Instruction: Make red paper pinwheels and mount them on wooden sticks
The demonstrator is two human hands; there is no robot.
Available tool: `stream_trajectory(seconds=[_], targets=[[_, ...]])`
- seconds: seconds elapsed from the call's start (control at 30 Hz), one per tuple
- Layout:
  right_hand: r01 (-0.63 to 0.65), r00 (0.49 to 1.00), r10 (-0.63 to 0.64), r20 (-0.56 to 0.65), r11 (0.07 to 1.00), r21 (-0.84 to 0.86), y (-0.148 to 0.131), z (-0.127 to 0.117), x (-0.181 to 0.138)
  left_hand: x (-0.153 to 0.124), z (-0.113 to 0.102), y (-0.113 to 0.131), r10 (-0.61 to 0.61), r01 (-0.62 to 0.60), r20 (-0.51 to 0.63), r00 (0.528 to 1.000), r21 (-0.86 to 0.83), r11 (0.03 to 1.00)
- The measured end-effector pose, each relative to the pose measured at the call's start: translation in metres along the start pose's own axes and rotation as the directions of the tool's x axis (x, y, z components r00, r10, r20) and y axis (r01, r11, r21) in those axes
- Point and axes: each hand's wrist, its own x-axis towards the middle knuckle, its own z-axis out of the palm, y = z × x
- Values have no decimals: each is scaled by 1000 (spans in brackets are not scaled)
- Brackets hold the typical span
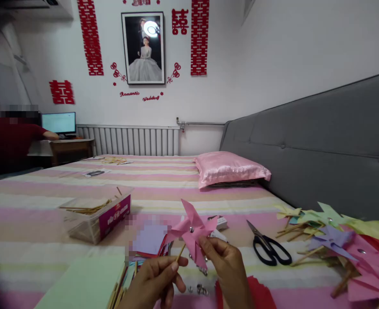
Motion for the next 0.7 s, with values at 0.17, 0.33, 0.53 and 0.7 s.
stream_trajectory(seconds=[0.17,0.33,0.53,0.7], targets=[[-18,998,26,-54,989,147,-9,0,-3,1,2,-2,-38,41,49,998,-56,998],[1,999,7,-38,980,199,-13,1,-4,2,2,-2,-35,38,43,998,-73,997],[17,999,-16,-35,1000,15,-10,3,-4,2,2,1,-2,-8,-66,998,-151,989],[59,998,-59,-6,997,-58,-7,3,-4,1,4,3,17,-38,-111,994,-187,982]])
